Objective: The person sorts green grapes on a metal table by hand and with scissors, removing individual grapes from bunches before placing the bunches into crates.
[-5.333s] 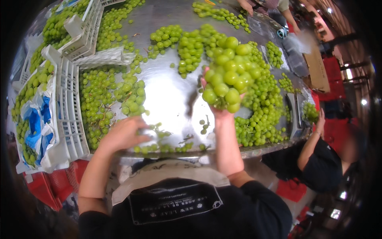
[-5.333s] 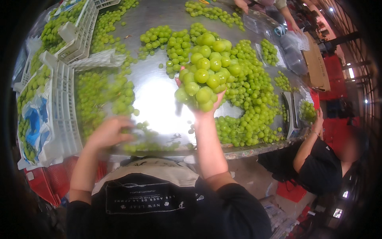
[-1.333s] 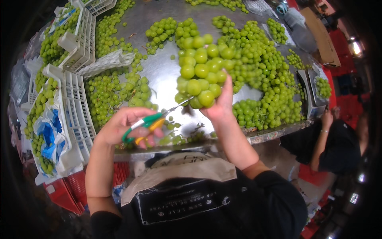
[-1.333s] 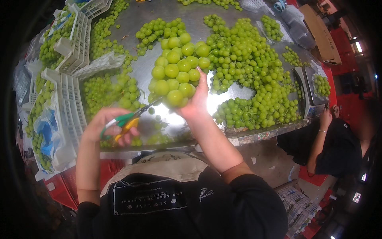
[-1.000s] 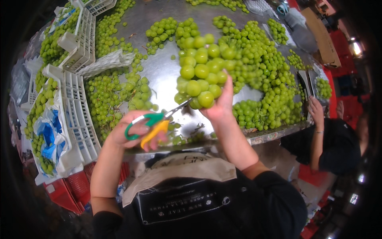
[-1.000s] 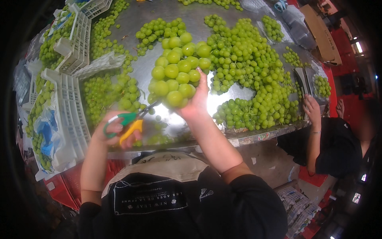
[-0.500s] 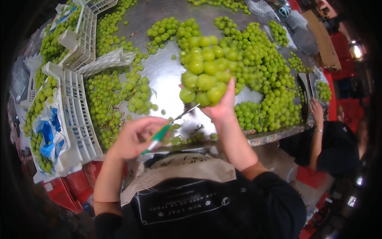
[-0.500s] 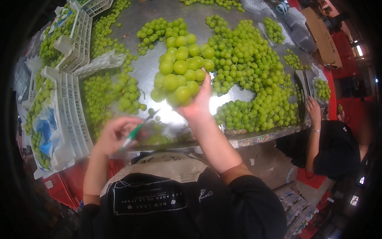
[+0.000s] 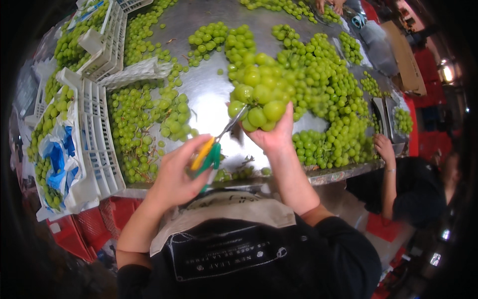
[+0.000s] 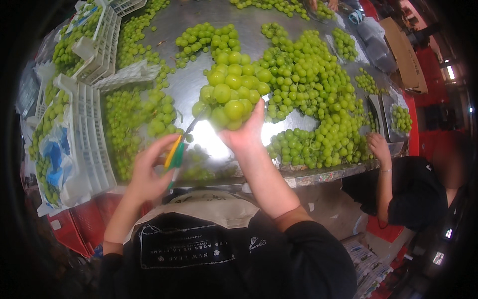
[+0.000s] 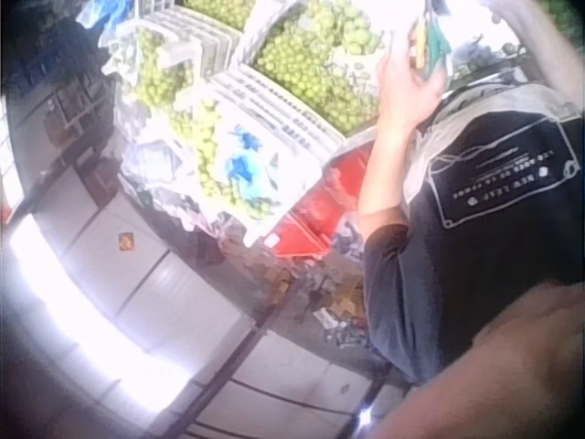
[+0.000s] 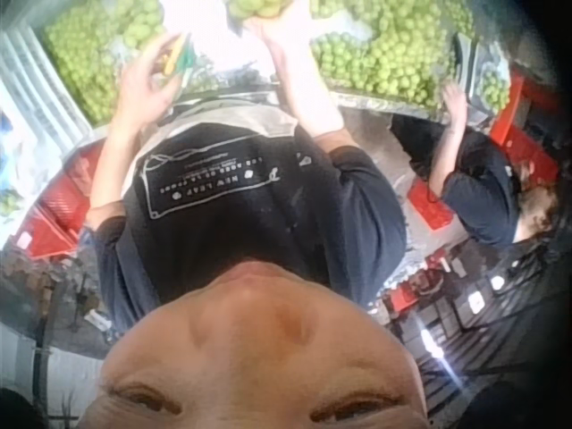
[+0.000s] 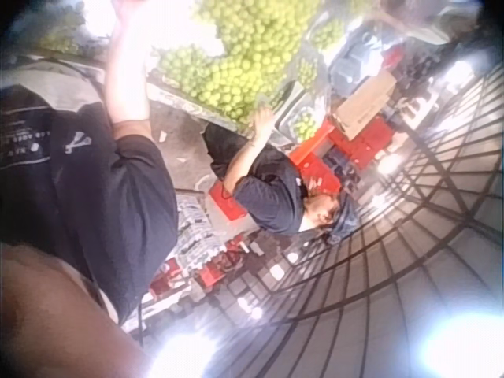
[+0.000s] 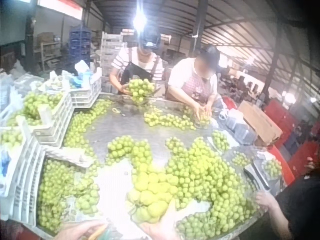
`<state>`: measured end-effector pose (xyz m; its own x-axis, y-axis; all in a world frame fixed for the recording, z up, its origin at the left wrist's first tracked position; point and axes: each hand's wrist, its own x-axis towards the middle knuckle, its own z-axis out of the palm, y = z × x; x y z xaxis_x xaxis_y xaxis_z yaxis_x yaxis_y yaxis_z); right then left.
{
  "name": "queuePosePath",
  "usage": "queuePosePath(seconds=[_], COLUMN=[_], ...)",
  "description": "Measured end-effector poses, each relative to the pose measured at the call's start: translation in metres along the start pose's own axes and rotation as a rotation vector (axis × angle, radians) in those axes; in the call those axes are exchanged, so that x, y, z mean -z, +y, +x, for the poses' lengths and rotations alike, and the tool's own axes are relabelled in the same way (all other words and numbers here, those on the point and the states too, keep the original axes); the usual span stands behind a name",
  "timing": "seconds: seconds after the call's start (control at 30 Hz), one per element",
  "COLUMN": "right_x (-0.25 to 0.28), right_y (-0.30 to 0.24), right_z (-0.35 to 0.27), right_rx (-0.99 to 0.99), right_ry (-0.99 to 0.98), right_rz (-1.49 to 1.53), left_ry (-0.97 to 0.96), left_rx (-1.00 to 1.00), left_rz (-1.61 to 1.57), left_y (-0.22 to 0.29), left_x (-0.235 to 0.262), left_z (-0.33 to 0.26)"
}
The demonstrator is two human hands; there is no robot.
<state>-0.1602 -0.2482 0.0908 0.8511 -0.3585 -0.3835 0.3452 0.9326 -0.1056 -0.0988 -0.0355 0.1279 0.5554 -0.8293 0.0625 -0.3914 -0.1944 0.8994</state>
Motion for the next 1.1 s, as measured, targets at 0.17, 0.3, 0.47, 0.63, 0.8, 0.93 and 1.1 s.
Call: queuePosePath(seconds=[0.17,0.3,0.47,0.63,0.8,0.93,1.1], right_x=[0.002,0.001,-0.001,-0.002,-0.001,0.007,0.001], right_y=[0.000,0.002,0.002,0.002,0.003,0.001,-0.001], right_z=[0.000,-0.001,-0.002,-0.003,-0.001,0.004,0.005], right_rx=[0.020,0.036,0.035,0.028,0.002,0.030,0.054], right_ry=[-0.001,0.012,0.016,0.047,0.043,0.008,0.132], right_rz=[-0.018,-0.026,-0.045,-0.019,-0.029,-0.077,-0.035], left_ry=[-0.045,-0.094,-0.129,-0.128,-0.133,-0.113,-0.001], left_rx=[0.026,0.127,0.165,0.221,0.255,0.243,0.015], left_rz=[-0.064,-0.186,-0.354,-0.502,-0.445,-0.247,0.158], left_y=[0.005,0.008,0.010,0.013,0.012,0.004,0.009], left_x=[0.001,0.004,0.005,0.004,0.007,0.010,0.007], left_z=[0.002,0.003,0.004,0.005,0.003,-0.002,0.000])
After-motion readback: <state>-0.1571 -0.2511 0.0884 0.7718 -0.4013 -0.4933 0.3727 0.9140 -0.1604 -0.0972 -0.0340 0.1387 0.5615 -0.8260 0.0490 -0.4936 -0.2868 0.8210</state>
